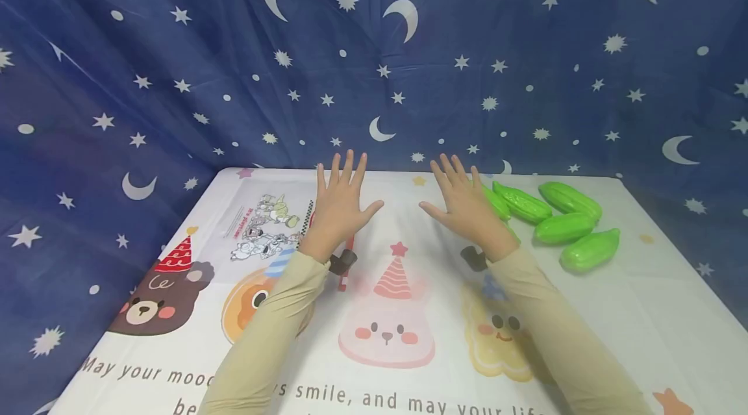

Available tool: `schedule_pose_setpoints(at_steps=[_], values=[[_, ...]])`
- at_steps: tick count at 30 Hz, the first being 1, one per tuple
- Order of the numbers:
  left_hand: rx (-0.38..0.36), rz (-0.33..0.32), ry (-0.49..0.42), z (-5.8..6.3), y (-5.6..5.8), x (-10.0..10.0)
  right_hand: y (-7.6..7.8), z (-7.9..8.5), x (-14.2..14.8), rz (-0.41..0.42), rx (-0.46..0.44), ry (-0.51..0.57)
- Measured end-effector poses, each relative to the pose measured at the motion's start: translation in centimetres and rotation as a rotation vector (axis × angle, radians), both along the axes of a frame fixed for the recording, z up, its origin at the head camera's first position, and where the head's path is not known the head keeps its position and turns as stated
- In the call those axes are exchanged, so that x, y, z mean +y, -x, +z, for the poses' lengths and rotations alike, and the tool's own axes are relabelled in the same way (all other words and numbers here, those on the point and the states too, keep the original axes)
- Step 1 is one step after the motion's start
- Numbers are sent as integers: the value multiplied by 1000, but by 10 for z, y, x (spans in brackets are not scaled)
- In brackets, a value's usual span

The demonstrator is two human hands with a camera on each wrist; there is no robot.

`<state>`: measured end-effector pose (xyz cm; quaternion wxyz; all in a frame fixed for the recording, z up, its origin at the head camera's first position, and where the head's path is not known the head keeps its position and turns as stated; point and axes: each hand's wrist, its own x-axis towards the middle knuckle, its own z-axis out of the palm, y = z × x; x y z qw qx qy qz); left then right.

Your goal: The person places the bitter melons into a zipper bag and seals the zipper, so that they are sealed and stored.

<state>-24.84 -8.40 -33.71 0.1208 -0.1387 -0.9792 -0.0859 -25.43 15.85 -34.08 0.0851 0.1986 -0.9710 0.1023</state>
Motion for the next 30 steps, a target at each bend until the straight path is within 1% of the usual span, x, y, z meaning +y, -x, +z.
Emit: schedule_pose_setpoints(at_steps=[3,8,15,22,27,30], values=[[-5,5,10,-1,-3,-8,4,-1,-4,52,10,-32],[-25,13,1,-5,-7,-22,12,-4,-15,156,39,-77],[-61,17,19,-13,-13,-39,26,-18,-37,285,73,-127],[-89,-3,65,-30,-16,-50,38,-32,-60,384,54,-175],[-100,-22,86,-42,-16,-53,44,-38,-76,448,53,-242],[-121,-35,102,-48,-16,-54,46,-40,-85,476,30,-271]])
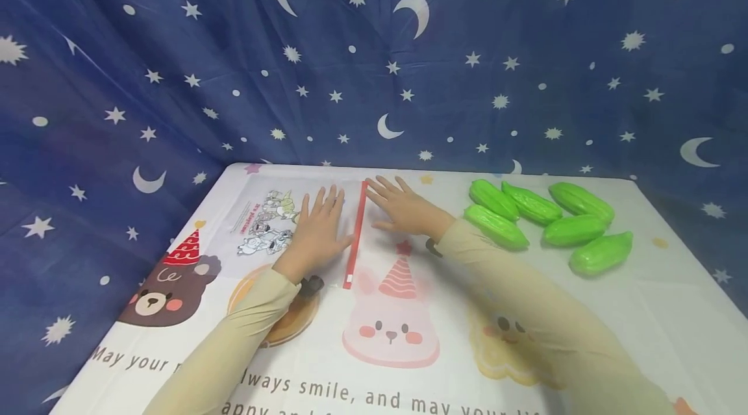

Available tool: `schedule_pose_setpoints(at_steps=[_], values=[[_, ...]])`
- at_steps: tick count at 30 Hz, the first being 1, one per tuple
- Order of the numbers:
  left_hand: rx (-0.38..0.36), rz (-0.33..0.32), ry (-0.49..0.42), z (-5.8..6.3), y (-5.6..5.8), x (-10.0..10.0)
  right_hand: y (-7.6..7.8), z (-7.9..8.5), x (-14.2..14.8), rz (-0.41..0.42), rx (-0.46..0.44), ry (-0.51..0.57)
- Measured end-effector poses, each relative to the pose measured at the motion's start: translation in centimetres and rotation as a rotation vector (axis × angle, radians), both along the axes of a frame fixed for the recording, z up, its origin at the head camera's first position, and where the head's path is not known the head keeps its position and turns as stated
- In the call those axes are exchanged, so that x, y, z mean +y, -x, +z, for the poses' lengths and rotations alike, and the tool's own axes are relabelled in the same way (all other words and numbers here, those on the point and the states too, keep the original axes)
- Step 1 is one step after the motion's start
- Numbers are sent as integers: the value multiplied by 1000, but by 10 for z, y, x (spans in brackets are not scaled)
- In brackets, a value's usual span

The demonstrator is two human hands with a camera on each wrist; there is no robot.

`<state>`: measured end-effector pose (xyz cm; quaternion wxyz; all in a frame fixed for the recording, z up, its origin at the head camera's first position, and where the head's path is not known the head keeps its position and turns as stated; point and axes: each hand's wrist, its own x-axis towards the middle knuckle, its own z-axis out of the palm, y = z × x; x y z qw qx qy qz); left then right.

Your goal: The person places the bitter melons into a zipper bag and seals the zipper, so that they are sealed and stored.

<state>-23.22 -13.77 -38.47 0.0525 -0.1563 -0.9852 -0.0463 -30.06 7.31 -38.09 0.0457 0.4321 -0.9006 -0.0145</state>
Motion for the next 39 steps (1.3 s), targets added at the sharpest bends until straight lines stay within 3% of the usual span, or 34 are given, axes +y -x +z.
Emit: schedule_pose_setpoints(at_steps=[10,18,26,39], values=[[-124,-39,57,-12,-1,-13,9,-9,-21,43,-47,-94],[-275,-52,98,-19,1,-22,15,-15,-29,77,-74,-134],[-396,-46,90,-19,-2,-24,22,-23,-34,88,-66,-175],[-447,-67,72,-21,-5,-29,31,-29,-46,47,-105,-222]])
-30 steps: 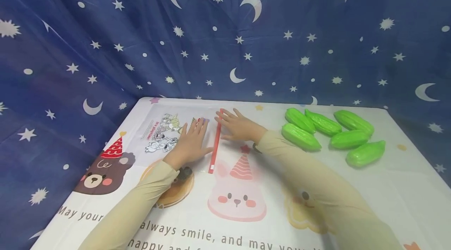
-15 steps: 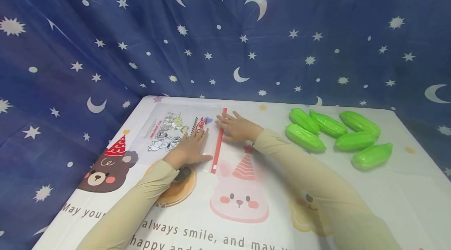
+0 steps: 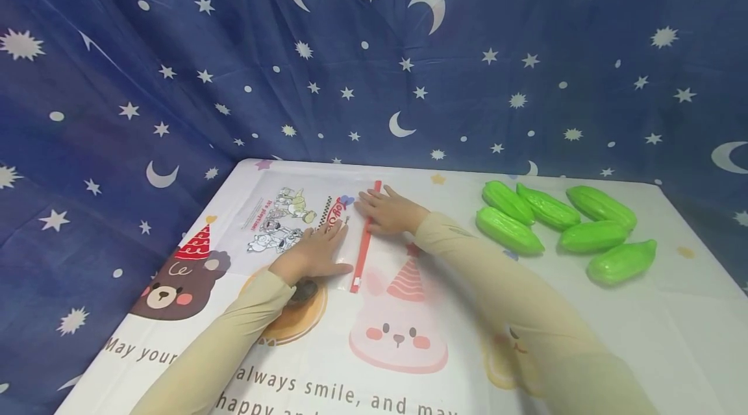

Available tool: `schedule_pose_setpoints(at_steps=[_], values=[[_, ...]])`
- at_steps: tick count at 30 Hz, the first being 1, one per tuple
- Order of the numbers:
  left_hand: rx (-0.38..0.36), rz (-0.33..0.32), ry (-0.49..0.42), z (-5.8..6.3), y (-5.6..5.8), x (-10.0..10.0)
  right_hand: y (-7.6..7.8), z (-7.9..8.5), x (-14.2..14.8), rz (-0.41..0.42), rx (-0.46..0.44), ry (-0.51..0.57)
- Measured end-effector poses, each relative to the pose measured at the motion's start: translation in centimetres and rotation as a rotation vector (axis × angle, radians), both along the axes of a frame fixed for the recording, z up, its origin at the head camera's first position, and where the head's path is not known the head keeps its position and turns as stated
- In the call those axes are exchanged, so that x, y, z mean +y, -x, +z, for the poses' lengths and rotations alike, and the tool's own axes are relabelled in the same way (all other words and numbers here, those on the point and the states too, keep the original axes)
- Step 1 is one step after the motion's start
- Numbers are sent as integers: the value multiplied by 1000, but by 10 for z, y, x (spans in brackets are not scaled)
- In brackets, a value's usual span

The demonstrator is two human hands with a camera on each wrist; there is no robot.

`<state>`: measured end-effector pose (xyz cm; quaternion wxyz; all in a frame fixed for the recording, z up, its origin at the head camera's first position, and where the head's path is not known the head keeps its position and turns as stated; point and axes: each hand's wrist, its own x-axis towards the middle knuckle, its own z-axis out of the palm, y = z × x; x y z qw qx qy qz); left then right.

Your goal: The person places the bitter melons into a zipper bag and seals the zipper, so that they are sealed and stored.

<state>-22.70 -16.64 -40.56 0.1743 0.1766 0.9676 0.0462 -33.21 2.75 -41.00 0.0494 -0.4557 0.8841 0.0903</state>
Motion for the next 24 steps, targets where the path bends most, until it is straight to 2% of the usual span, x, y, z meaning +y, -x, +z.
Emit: schedule_pose_setpoints(at_steps=[4,10,14,18,21,24], values=[[0,-7,5,0,-1,0,1,2,-5,17,18,6],[-9,-4,-19,2,-4,0,1,2,-9,113,163,41],[16,-25,-25,5,-6,-2,3,4,-9,108,216,51],[141,-83,-18,10,-6,-5,6,7,-8,66,248,58],[306,-151,-39,17,-5,-6,7,9,-6,72,295,74],[481,-259,-77,26,-5,-6,7,14,-1,103,342,112]])
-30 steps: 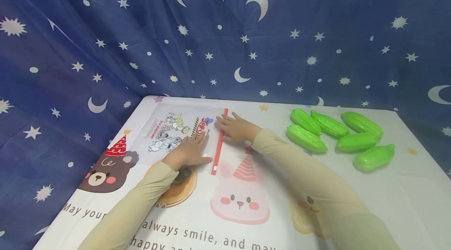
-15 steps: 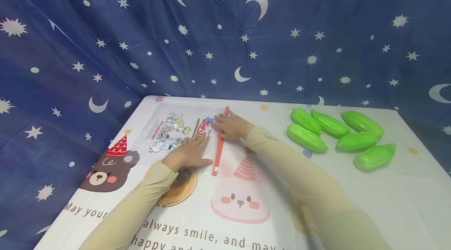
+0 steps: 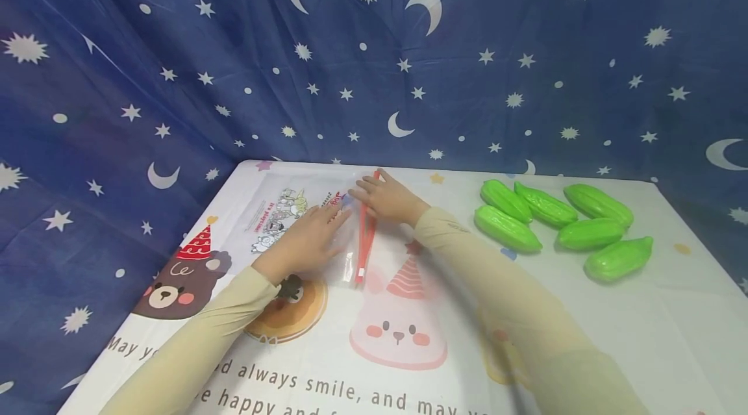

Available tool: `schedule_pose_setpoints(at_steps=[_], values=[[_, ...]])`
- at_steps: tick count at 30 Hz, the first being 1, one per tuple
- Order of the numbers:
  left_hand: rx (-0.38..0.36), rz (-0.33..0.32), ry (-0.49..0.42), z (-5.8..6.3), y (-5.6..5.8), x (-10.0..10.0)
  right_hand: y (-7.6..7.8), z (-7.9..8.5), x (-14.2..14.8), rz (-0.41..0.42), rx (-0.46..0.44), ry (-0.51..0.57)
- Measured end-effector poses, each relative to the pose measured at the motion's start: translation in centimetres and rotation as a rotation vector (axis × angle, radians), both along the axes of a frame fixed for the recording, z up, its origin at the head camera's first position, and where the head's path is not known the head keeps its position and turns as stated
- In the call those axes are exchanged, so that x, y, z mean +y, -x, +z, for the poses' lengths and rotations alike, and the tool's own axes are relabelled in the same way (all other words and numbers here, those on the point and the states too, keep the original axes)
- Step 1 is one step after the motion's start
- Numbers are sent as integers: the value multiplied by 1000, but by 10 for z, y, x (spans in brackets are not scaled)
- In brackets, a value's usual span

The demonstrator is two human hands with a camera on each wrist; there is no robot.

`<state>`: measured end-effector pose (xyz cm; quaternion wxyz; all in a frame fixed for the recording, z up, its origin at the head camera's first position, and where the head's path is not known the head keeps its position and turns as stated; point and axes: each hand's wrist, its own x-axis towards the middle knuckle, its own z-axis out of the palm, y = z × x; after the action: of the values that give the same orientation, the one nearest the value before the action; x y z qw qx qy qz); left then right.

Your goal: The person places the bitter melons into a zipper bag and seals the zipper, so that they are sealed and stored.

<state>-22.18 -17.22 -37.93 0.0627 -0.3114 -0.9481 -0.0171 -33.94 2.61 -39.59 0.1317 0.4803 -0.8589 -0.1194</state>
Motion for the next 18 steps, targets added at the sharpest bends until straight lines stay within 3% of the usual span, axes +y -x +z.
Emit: schedule_pose_setpoints(at_steps=[5,9,14,18], values=[[249,-247,24,10,4,3,-2,7,6,74,40,79],[365,-405,122,11,11,7,-5,11,11,142,59,131],[389,-496,195,11,15,12,-9,11,13,208,93,155],[438,-527,182,11,15,16,-10,12,15,197,112,152]])
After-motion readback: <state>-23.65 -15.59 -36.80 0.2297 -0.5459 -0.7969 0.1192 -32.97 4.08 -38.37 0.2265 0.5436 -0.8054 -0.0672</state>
